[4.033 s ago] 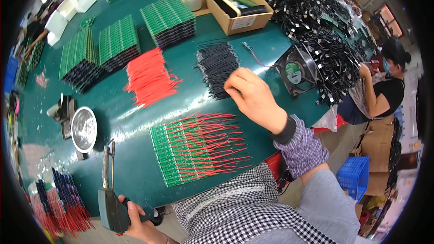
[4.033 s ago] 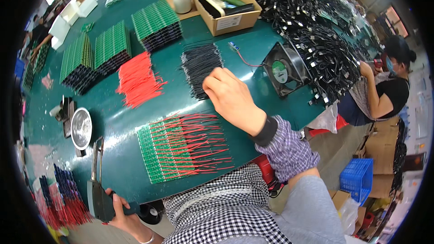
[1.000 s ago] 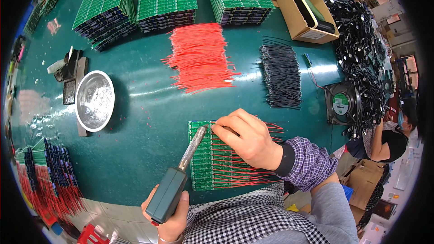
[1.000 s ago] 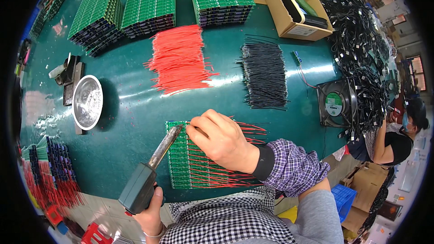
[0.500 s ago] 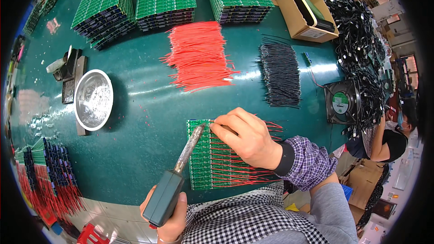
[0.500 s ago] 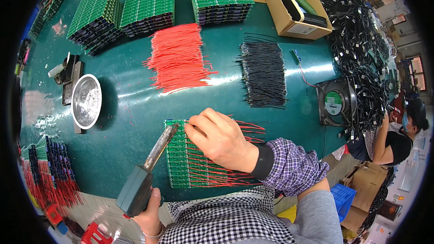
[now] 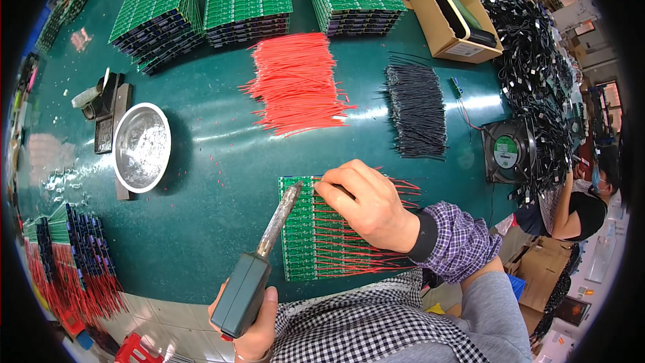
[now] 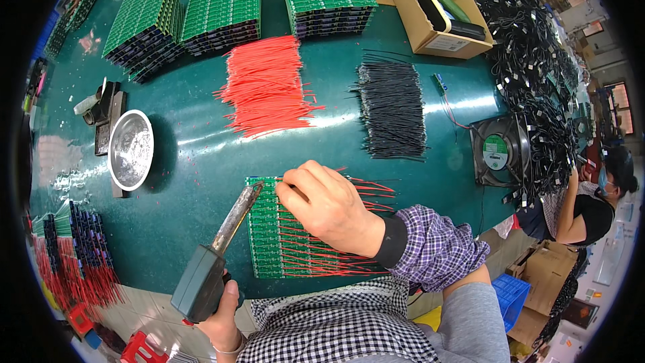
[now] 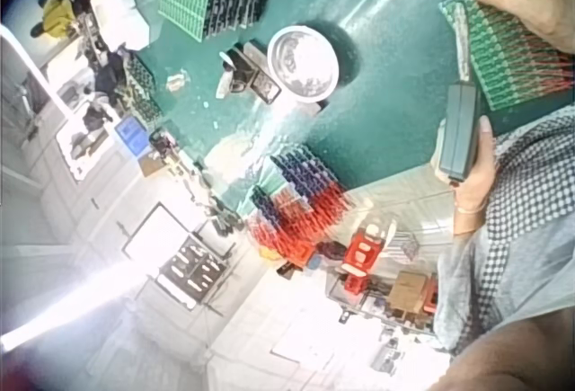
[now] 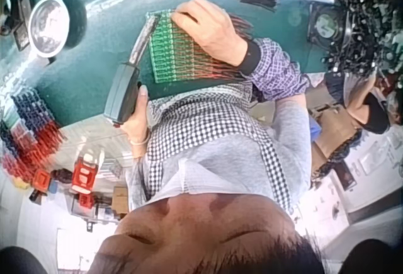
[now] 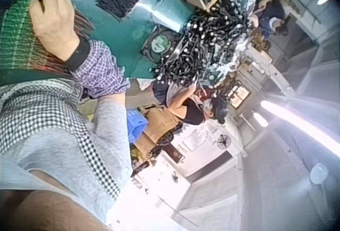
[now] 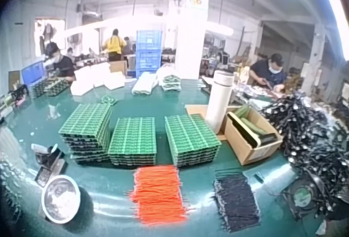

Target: The person solders wires onto circuit board panels using a soldering tool, adjusting and positioning the wires by hand.

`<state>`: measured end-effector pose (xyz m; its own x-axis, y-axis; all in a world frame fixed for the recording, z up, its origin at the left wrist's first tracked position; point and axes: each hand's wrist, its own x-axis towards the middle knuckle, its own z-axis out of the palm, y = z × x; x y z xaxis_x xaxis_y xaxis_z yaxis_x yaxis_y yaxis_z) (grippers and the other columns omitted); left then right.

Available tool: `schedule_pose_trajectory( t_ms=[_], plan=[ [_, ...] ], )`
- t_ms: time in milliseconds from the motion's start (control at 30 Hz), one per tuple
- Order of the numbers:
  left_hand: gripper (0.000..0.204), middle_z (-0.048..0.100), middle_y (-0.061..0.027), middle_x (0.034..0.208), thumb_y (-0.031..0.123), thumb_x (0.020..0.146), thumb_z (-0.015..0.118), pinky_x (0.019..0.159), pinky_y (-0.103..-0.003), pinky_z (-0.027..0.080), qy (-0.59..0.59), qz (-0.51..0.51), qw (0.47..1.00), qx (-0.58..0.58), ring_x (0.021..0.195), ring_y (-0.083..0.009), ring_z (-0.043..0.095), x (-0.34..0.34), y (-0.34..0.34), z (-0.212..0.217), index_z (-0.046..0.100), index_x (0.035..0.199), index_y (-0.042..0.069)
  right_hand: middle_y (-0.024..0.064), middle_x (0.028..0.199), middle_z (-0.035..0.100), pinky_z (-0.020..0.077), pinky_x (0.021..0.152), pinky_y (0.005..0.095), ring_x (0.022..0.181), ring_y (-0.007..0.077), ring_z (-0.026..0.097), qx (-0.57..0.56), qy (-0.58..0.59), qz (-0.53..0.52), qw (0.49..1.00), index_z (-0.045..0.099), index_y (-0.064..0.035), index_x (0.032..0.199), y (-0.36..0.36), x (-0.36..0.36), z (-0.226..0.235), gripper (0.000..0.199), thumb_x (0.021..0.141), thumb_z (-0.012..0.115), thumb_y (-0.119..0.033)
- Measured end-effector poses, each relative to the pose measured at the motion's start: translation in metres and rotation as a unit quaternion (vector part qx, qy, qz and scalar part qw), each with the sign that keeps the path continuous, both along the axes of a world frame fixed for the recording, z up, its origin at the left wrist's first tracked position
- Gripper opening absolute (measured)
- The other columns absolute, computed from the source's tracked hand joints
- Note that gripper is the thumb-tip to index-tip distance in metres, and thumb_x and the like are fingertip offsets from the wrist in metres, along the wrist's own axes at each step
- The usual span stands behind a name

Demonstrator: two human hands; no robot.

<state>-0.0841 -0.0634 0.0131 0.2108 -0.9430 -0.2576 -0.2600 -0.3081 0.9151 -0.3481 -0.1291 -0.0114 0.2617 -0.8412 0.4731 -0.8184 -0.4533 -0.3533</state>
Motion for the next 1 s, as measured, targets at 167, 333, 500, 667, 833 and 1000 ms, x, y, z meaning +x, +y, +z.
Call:
schedule_pose_trajectory(
  t_ms=[167, 333, 500, 667, 833, 1000],
  plan=[
    [0.042, 0.072, -0.0115, 0.104, -0.001, 0.077, 0.081, 0.080, -0.030, 0.055, -0.008, 0.001, 1.000, 0.006, 0.090, -0.0184, 0.068, 0.003, 0.001, 0.000, 0.069, 0.117, -0.003, 0.0126, 0.096, 0.066, 0.0538, 0.065, 0.0348, 0.082, 0.0258, 0.065, -0.022, -0.020, -0.008, 1.000, 0.069, 0.0038, 0.102, 0.007, 0.002, 0.005, 0.033, 0.070, 0.070, -0.005],
    [0.041, 0.072, -0.0109, 0.103, -0.002, 0.077, 0.080, 0.081, -0.031, 0.054, -0.008, -0.009, 1.000, 0.005, 0.090, -0.0185, 0.068, 0.004, 0.002, 0.000, 0.069, 0.116, -0.003, 0.0149, 0.097, 0.067, 0.0551, 0.065, 0.0347, 0.081, 0.0270, 0.066, -0.020, -0.040, 0.012, 0.999, 0.069, 0.0061, 0.102, 0.009, 0.002, -0.002, 0.034, 0.069, 0.070, -0.004],
    [0.039, 0.072, -0.0102, 0.102, -0.003, 0.078, 0.080, 0.082, -0.031, 0.054, -0.018, -0.039, 0.999, 0.005, 0.090, -0.0183, 0.068, 0.009, 0.004, -0.004, 0.069, 0.115, -0.003, 0.0155, 0.096, 0.066, 0.0559, 0.066, 0.0341, 0.080, 0.0273, 0.065, -0.011, -0.036, 0.017, 0.999, 0.068, 0.0075, 0.101, 0.009, 0.001, -0.005, 0.035, 0.068, 0.071, -0.003],
    [0.037, 0.072, -0.0100, 0.101, -0.002, 0.077, 0.081, 0.081, -0.030, 0.054, -0.017, -0.054, 0.998, 0.020, 0.089, -0.0180, 0.068, 0.012, 0.005, -0.005, 0.070, 0.113, -0.003, 0.0155, 0.096, 0.066, 0.0558, 0.066, 0.0340, 0.080, 0.0272, 0.065, -0.008, -0.038, 0.020, 0.999, 0.067, 0.0076, 0.101, 0.009, 0.002, -0.004, 0.035, 0.067, 0.070, -0.003],
    [0.040, 0.072, -0.0111, 0.099, -0.001, 0.076, 0.083, 0.079, -0.030, 0.054, -0.021, -0.049, 0.999, 0.004, 0.089, -0.0179, 0.068, 0.004, 0.002, -0.001, 0.068, 0.113, -0.003, 0.0140, 0.095, 0.064, 0.0553, 0.067, 0.0335, 0.081, 0.0262, 0.063, -0.010, -0.029, 0.021, 0.999, 0.066, 0.0067, 0.099, 0.007, 0.003, -0.003, 0.032, 0.068, 0.070, -0.003],
    [0.044, 0.071, -0.0118, 0.097, 0.001, 0.075, 0.085, 0.076, -0.030, 0.054, -0.057, -0.157, 0.986, -0.001, 0.087, -0.0182, 0.068, 0.010, -0.007, 0.002, 0.066, 0.113, -0.004, 0.0123, 0.093, 0.062, 0.0548, 0.068, 0.0331, 0.081, 0.0251, 0.062, -0.011, -0.027, 0.023, 0.999, 0.064, 0.0061, 0.097, 0.007, 0.003, -0.004, 0.029, 0.069, 0.069, -0.002]
  ],
)
